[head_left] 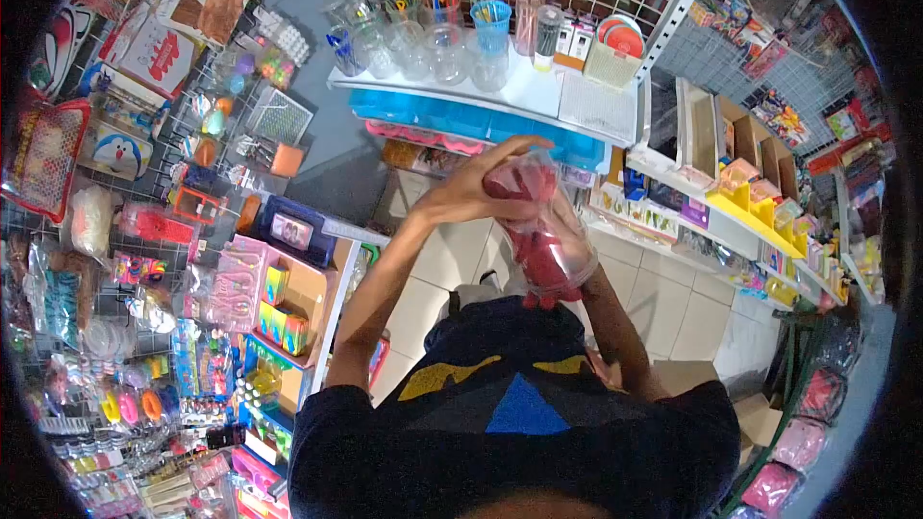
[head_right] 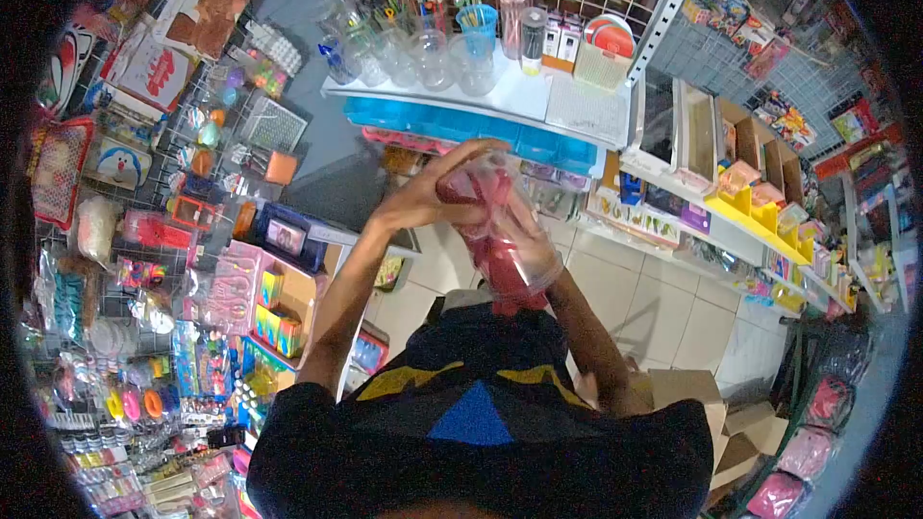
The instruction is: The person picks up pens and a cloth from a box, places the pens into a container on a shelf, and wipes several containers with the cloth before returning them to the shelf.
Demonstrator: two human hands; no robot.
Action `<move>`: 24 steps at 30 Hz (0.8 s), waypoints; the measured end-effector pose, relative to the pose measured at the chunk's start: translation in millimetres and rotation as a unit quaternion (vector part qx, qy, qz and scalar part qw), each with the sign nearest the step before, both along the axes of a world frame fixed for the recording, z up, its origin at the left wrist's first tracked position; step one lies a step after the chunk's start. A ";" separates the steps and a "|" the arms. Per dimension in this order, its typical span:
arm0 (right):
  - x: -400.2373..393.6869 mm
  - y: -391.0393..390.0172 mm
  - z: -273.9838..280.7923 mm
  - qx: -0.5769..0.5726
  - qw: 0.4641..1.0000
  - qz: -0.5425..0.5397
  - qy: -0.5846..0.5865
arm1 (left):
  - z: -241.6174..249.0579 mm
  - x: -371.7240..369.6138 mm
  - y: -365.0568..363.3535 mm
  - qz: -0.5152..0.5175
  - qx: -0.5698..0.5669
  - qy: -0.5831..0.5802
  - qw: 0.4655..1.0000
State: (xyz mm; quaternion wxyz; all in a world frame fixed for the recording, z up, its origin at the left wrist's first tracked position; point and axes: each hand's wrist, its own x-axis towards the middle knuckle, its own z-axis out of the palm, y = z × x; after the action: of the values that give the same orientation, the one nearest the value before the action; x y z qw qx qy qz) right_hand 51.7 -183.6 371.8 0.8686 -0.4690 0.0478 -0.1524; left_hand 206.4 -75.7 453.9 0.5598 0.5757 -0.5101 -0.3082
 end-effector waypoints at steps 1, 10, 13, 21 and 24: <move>-0.7 -0.6 5.2 0.051 0.999 0.011 0.015 | 0.2 -8.0 -0.7 0.018 0.022 -0.015 0.999; -24.4 1.7 -22.4 -0.273 0.954 -0.112 0.046 | -50.7 3.3 1.8 0.102 -0.083 0.039 0.991; -44.3 -5.9 -9.9 -0.296 0.944 -0.099 0.107 | -64.6 11.1 17.2 0.170 -0.106 0.239 0.950; -17.9 -27.0 20.9 -0.198 0.931 -0.205 0.228 | -70.3 -1.5 23.0 0.359 -0.016 -0.100 0.928; 15.4 4.4 40.6 -0.651 0.714 -0.221 0.131 | -89.9 -17.6 4.1 0.336 -0.054 -0.056 0.939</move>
State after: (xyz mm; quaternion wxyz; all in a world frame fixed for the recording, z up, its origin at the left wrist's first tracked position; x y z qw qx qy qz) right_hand 67.1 -179.3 412.4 0.2748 -0.9098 0.1521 -0.2711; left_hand 188.8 -71.6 364.0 0.6315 0.6987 -0.3337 -0.0414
